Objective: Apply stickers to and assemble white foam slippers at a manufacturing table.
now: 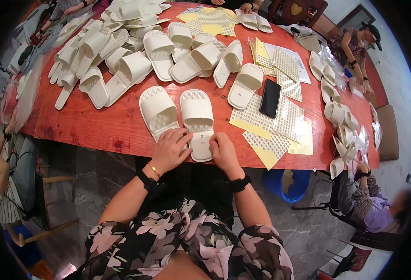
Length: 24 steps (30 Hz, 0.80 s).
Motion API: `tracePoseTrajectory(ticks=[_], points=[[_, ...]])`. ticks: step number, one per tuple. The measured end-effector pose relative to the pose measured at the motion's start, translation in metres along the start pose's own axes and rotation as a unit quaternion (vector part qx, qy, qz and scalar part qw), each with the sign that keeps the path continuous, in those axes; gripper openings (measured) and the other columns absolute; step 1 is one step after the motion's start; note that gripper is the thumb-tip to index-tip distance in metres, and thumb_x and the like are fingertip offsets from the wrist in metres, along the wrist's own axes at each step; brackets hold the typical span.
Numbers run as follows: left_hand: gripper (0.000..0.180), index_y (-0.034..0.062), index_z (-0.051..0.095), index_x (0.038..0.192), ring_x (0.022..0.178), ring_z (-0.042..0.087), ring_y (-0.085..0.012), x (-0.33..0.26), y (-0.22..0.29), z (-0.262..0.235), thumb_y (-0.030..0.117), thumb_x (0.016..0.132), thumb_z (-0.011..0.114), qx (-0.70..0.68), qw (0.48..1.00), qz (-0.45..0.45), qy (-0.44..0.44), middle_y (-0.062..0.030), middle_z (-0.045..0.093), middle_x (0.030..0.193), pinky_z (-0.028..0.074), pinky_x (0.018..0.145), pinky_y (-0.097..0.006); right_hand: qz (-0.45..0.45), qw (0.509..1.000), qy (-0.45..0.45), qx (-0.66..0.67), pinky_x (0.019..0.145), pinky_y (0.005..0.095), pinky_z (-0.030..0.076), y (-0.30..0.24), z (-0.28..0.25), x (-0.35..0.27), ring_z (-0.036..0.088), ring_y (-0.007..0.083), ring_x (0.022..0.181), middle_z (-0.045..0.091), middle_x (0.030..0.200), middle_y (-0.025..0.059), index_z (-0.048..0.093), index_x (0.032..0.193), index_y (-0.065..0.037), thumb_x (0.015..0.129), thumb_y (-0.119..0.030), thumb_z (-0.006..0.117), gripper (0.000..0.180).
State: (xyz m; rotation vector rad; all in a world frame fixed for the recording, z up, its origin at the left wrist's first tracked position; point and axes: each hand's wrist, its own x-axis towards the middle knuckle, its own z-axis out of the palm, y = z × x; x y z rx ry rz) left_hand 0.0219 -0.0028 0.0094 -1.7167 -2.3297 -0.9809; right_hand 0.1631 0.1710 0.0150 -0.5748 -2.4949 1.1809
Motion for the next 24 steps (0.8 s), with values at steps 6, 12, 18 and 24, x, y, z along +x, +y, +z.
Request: tracePoseTrajectory(ticks=[6,12,18,24], points=[[0.045,0.0087,0.061,0.120,0.113,0.053,-0.0267,-0.002,0.001,0.000,0.027,0.080,0.072,0.004,1.000,-0.009,-0.009,-0.0074,0.057,0.119,0.041,0.100,-0.041,-0.036,0.998,0.047,-0.024,0.072,0.0402,0.050,-0.007,0.006,0.001,0.061,0.0338,0.082,0.060,0.089,0.0155,0.064,0.093,-0.003,0.085,-0.006,0.065,0.009],[0.045,0.0085,0.061,0.120,0.113,0.053,-0.0269,-0.001,0.002,0.002,0.026,0.081,0.071,0.001,1.000,-0.001,0.005,-0.0080,0.057,0.119,0.041,0.100,-0.041,-0.078,0.991,0.039,-0.098,0.072,0.0417,0.050,-0.009,0.014,0.003,0.061,0.0330,0.082,0.059,0.086,0.0136,0.063,0.088,-0.004,0.081,-0.005,0.068,0.009],[0.044,0.0095,0.062,0.120,0.113,0.053,-0.0288,-0.002,0.000,0.003,0.024,0.079,0.072,-0.006,1.000,-0.006,0.003,-0.0081,0.057,0.120,0.041,0.099,-0.042,-0.123,0.984,0.018,-0.128,0.074,0.0445,0.046,-0.005,0.017,0.006,0.056,0.0355,0.084,0.056,0.085,0.0148,0.055,0.086,-0.002,0.078,0.000,0.065,0.012],[0.044,0.0096,0.063,0.120,0.113,0.053,-0.0288,-0.002,0.001,0.004,0.024,0.079,0.072,-0.002,1.000,-0.011,0.008,-0.0079,0.057,0.120,0.041,0.098,-0.042,-0.101,0.990,0.005,-0.096,0.074,0.0446,0.045,-0.001,0.011,0.000,0.055,0.0368,0.084,0.056,0.086,0.0154,0.054,0.087,-0.002,0.081,0.001,0.060,0.009]])
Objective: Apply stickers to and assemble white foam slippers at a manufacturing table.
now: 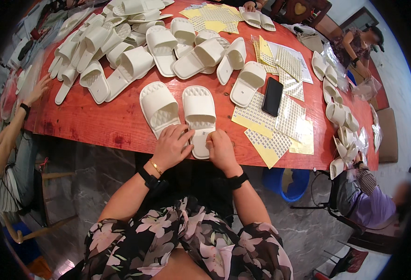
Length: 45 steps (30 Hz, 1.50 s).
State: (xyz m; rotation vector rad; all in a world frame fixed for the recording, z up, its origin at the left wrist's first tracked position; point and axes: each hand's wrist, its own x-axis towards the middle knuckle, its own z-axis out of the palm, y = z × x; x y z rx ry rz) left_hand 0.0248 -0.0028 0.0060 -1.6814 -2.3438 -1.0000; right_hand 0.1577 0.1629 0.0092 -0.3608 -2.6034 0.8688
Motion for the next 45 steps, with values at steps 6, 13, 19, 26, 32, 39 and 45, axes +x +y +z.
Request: tracePoseTrajectory(ticks=[6,13,19,26,32,39,45], points=[[0.041,0.0086,0.064,0.119,0.113,0.053,-0.0296,0.001,-0.001,-0.001,0.023,0.081,0.071,-0.007,1.000,0.001,0.003,-0.0083,0.058,0.121,0.041,0.099,-0.042,0.122,0.980,0.050,0.149,0.065,0.0372,0.050,0.012,-0.008,-0.013,0.063,0.0256,0.077,0.057,0.079,0.0111,0.053,0.086,-0.002,0.091,0.000,0.055,0.005],[0.024,0.0054,0.071,0.102,0.114,0.054,-0.0329,0.002,-0.007,-0.005,0.018,0.080,0.071,-0.104,0.989,-0.080,0.071,-0.0127,0.060,0.118,0.043,0.098,-0.045,0.196,0.900,0.124,0.369,0.036,0.0235,0.040,0.028,-0.010,-0.018,0.048,0.0071,0.045,0.056,0.071,0.0034,0.052,0.102,-0.006,0.098,-0.005,0.051,0.004],[0.036,0.0129,0.072,0.111,0.129,0.038,-0.0545,0.014,0.011,0.003,0.033,0.081,0.073,-0.023,0.989,-0.133,0.055,-0.0311,0.039,0.145,0.033,0.110,-0.056,0.168,0.913,0.142,0.343,0.051,0.0212,0.043,0.035,-0.005,-0.020,0.050,0.0062,0.061,0.054,0.080,0.0012,0.053,0.096,-0.006,0.096,-0.003,0.057,0.005],[0.062,-0.0025,0.055,0.122,0.135,0.036,-0.0483,0.033,0.000,0.024,0.038,0.079,0.074,0.011,0.982,-0.178,0.067,-0.0316,0.040,0.143,0.031,0.110,-0.056,0.192,0.889,0.147,0.389,0.042,0.0219,0.041,0.031,-0.006,-0.024,0.049,0.0085,0.048,0.049,0.067,0.0009,0.049,0.094,-0.007,0.097,-0.007,0.058,0.009],[0.057,-0.0090,0.055,0.109,0.132,0.041,-0.0461,0.013,0.007,-0.017,0.037,0.080,0.075,-0.046,0.978,-0.167,0.116,-0.0328,0.045,0.137,0.035,0.109,-0.051,0.173,0.881,0.151,0.413,0.037,0.0227,0.040,0.033,-0.006,-0.025,0.047,0.0087,0.042,0.049,0.063,0.0010,0.046,0.093,-0.009,0.098,-0.007,0.055,0.010],[0.052,-0.0078,0.059,0.109,0.120,0.048,-0.0479,0.041,-0.032,-0.110,0.031,0.078,0.074,0.016,0.974,-0.087,0.208,-0.0305,0.054,0.121,0.035,0.108,-0.053,0.215,0.879,0.151,0.397,0.042,0.0219,0.042,0.023,-0.015,-0.029,0.050,0.0078,0.048,0.049,0.068,0.0008,0.047,0.091,-0.009,0.099,-0.010,0.056,0.012],[0.044,-0.0045,0.064,0.097,0.099,0.056,-0.0423,0.148,-0.144,-0.213,0.034,0.079,0.073,0.189,0.966,-0.076,0.159,-0.0248,0.063,0.102,0.045,0.090,-0.050,0.179,0.905,0.148,0.356,0.039,0.0241,0.042,0.035,0.002,-0.024,0.052,0.0096,0.044,0.052,0.069,0.0020,0.052,0.095,-0.007,0.096,-0.005,0.055,0.004]])
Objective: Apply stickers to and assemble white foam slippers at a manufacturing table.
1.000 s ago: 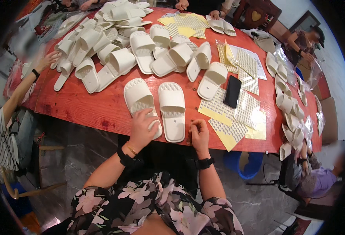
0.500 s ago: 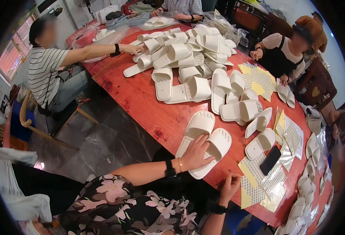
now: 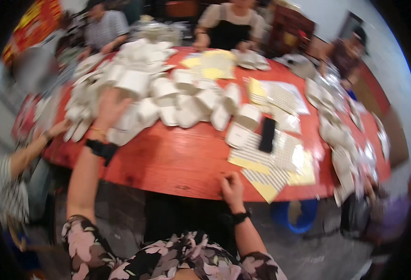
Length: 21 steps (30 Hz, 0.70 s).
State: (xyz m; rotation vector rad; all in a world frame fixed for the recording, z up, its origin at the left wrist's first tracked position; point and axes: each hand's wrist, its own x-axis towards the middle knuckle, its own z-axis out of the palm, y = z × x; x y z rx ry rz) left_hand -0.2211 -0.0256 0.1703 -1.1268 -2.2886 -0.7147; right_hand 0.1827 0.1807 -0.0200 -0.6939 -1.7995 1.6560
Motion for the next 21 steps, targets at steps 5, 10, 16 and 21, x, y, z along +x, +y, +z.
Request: tracePoseTrajectory(ticks=[5,10,16,21], points=[[0.048,-0.0013,0.061,0.120,0.121,0.050,-0.0428,-0.027,-0.014,0.038,0.027,0.083,0.071,0.049,0.998,0.005,-0.044,-0.0247,0.056,0.129,0.041,0.104,-0.049,0.086,0.988,0.016,0.130,0.053,0.0216,0.045,-0.012,-0.001,-0.001,0.055,0.0064,0.063,0.056,0.078,0.0004,0.052,0.097,-0.007,0.095,-0.003,0.054,0.005],[0.049,0.0029,0.059,0.126,0.133,0.041,-0.0425,-0.132,0.064,0.074,0.019,0.081,0.072,-0.096,0.990,0.025,-0.097,-0.0231,0.048,0.141,0.033,0.111,-0.051,0.086,0.964,0.063,0.245,0.049,0.0208,0.043,-0.020,-0.028,0.008,0.053,0.0071,0.058,0.058,0.077,0.0019,0.053,0.094,-0.007,0.095,-0.006,0.055,0.003],[0.044,0.0045,0.062,0.123,0.132,0.042,-0.0427,-0.227,0.104,0.078,0.018,0.083,0.071,-0.148,0.980,-0.044,-0.127,-0.0211,0.050,0.138,0.034,0.111,-0.051,0.042,0.992,0.081,0.087,0.054,0.0231,0.044,-0.017,-0.048,0.054,0.052,0.0083,0.058,0.055,0.069,0.0008,0.048,0.086,-0.007,0.095,-0.010,0.060,0.015],[0.036,0.0068,0.065,0.117,0.124,0.050,-0.0355,-0.238,0.111,0.082,0.018,0.083,0.070,-0.117,0.987,-0.055,-0.097,-0.0151,0.057,0.130,0.039,0.104,-0.047,0.041,0.992,0.037,0.110,0.052,0.0231,0.043,-0.024,-0.044,0.117,0.053,0.0089,0.059,0.055,0.073,0.0011,0.052,0.098,-0.004,0.094,-0.005,0.057,0.006]])
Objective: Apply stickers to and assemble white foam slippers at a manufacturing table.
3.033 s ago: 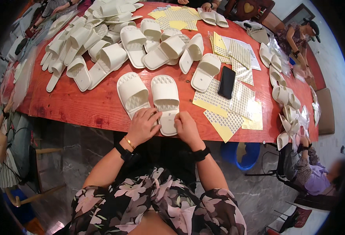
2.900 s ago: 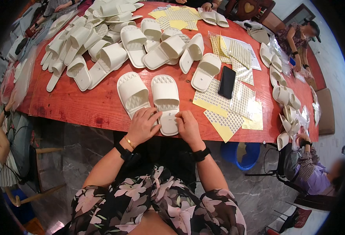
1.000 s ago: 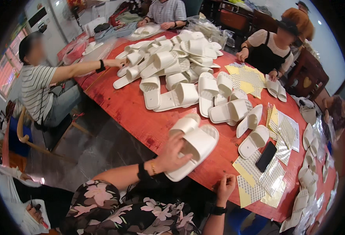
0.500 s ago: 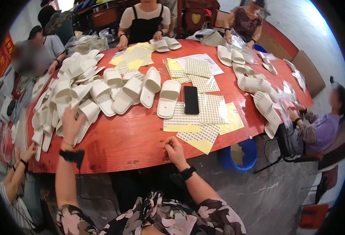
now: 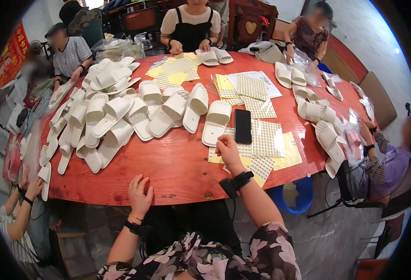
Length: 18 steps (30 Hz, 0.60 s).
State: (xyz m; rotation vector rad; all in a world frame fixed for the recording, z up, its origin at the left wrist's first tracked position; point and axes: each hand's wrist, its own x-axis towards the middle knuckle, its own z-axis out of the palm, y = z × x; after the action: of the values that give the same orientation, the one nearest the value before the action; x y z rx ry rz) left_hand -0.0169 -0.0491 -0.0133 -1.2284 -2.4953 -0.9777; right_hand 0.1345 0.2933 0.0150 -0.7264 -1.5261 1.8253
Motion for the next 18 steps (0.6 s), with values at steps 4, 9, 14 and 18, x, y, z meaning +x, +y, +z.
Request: tracePoseTrajectory(ticks=[4,9,14,18], points=[[0.032,0.0067,0.067,0.113,0.124,0.050,-0.0340,0.001,0.008,0.001,0.019,0.083,0.068,0.026,1.000,-0.007,0.011,-0.0148,0.057,0.128,0.040,0.102,-0.047,0.072,0.997,0.007,-0.014,0.048,0.0239,0.042,-0.001,0.013,0.045,0.053,0.0096,0.057,0.053,0.074,0.0011,0.054,0.102,-0.004,0.093,-0.007,0.056,0.009],[0.032,0.0047,0.066,0.111,0.123,0.051,-0.0344,0.004,0.013,0.004,0.018,0.082,0.067,0.042,0.999,0.007,0.022,-0.0154,0.057,0.127,0.040,0.102,-0.047,0.008,0.951,0.102,-0.291,0.046,0.0291,0.041,0.017,0.022,0.106,0.053,0.0140,0.048,0.059,0.067,0.0047,0.062,0.088,0.001,0.090,-0.022,0.064,0.024],[0.034,0.0049,0.065,0.111,0.120,0.052,-0.0348,0.003,0.012,0.000,0.018,0.080,0.067,0.064,0.997,0.018,0.032,-0.0163,0.059,0.124,0.041,0.102,-0.048,0.057,0.875,0.143,-0.459,0.089,0.0445,0.051,0.005,0.035,0.138,0.066,0.0437,0.103,0.068,0.100,0.0335,0.070,0.102,0.011,0.082,-0.060,0.066,0.073],[0.033,0.0060,0.065,0.110,0.119,0.053,-0.0346,0.003,0.013,0.002,0.018,0.080,0.067,0.065,0.997,0.016,0.035,-0.0155,0.059,0.123,0.041,0.101,-0.048,0.047,0.828,0.155,-0.537,0.090,0.0466,0.050,0.006,0.040,0.151,0.066,0.0458,0.099,0.067,0.098,0.0333,0.071,0.099,0.009,0.089,-0.050,0.055,0.062]])
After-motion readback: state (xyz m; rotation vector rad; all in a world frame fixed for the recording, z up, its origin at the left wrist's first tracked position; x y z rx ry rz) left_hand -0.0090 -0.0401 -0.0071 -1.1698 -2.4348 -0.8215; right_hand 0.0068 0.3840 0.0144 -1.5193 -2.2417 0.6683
